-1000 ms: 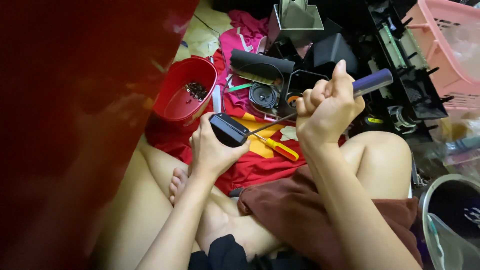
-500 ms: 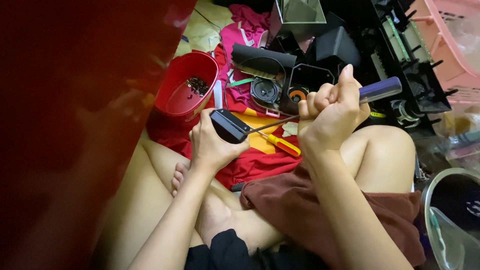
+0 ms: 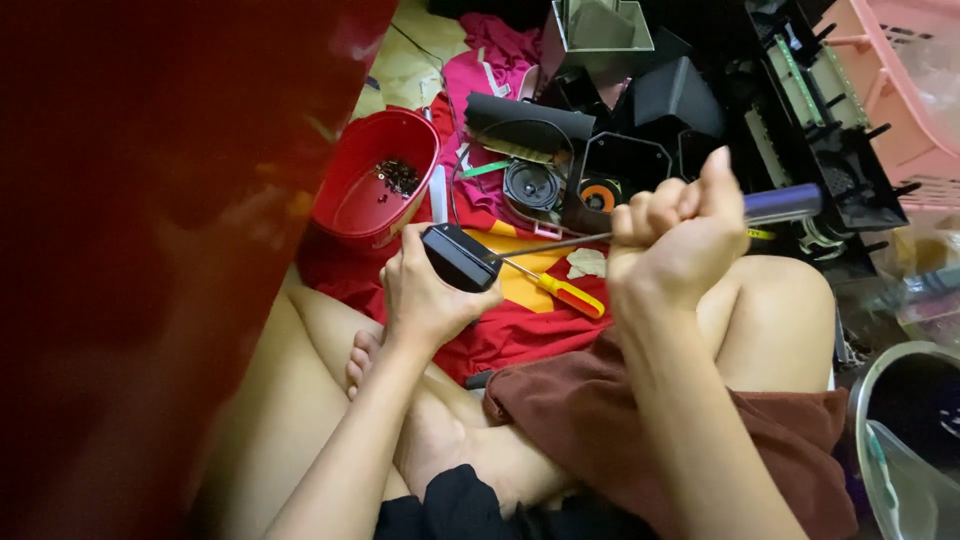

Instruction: The person sits cross-legged on the floor and disassembles a black electronic device, using a screwdriver to remove screws and pry open its casing, and at times a knife and pliers to work on the parts, placing removed screws in a red bowl.

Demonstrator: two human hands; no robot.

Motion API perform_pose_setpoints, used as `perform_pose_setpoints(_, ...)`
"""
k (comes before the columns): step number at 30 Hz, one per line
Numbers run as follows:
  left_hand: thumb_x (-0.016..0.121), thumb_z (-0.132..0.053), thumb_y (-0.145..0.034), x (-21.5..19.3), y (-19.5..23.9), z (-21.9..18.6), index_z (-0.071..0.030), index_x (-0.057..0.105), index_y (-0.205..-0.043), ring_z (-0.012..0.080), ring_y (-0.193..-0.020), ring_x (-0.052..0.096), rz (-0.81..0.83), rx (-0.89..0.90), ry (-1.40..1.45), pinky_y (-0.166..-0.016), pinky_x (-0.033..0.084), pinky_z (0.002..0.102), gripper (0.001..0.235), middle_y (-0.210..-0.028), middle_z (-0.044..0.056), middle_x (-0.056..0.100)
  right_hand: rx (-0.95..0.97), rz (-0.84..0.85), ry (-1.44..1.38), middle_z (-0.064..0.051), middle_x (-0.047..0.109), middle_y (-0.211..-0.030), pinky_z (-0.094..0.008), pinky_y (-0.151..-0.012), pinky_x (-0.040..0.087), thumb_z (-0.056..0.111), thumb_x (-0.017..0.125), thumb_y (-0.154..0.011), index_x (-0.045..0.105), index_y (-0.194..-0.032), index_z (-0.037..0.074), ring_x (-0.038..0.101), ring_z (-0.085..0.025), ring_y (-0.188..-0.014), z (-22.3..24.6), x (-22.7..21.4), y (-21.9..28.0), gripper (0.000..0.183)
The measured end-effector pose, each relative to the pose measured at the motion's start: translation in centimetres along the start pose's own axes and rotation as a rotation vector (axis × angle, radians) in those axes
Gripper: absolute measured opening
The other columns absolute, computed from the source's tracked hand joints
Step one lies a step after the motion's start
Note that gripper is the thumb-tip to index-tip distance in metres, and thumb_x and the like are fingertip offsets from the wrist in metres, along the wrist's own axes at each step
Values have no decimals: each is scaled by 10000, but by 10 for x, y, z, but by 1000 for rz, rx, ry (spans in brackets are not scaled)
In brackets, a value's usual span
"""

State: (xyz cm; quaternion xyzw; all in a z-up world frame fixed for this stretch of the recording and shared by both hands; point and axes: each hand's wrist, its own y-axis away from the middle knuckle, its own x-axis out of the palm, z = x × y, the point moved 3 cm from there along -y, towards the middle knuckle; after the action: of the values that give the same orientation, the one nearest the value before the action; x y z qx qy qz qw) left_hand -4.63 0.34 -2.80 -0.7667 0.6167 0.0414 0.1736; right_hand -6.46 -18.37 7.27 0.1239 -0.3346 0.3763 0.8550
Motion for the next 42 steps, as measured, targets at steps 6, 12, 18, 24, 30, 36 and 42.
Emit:
perform_pose_setpoints(6,822,-331,-327,-1,1,-1,-87,514,-984,394,-846,623,7,-32,-24,-713,496,464,766,-860,199,626,-17,27,43,25,95,-421,-250,-374,69,330,529,-830,257,-503,161,56,-98,-364,-1,11,12,458)
perform_pose_setpoints(12,822,-362,-327,3,-1,2,-103,508,-992,398,-840,621,12,-42,-53,-709,491,479,779,-863,191,626,-254,69,47,4,155,-351,-231,-288,108,258,519,-869,261,-482,151,123,-100,-263,-2,37,44,478)
perform_pose_setpoints(18,801,-426,-342,-1,-1,-5,-123,506,-1000,380,-851,626,52,-84,-111,-724,497,489,782,-889,173,636,-307,222,65,-12,151,-364,-217,-287,132,199,470,-920,252,-514,135,127,-92,-272,-20,44,54,466)
perform_pose_setpoints(24,783,-475,-350,1,-1,-2,-126,484,-1030,393,-871,616,49,-84,-134,-758,485,506,821,-902,171,631,-263,272,67,-10,170,-362,-224,-290,134,178,479,-913,276,-509,127,134,-84,-273,-32,49,49,455)
perform_pose_setpoints(30,779,-478,-352,0,-3,-3,-101,479,-1041,396,-891,609,36,-108,-116,-782,473,501,841,-906,186,626,-52,568,182,-67,288,-437,-223,-391,214,127,527,-870,342,-531,98,232,-118,-387,-23,51,38,388)
perform_pose_setpoints(36,791,-439,-370,10,7,-5,-105,484,-1044,393,-875,614,24,-28,-162,-765,483,498,812,-923,175,620,-107,481,246,-129,414,-561,-313,-499,406,66,521,-873,455,-584,30,477,-260,-492,29,21,34,299)
perform_pose_setpoints(42,785,-462,-334,8,25,-12,-118,494,-1080,397,-886,614,72,4,-134,-794,474,503,871,-934,178,631,-52,496,114,-2,122,-382,-257,-310,116,145,484,-887,224,-410,138,114,-109,-296,18,56,53,543)
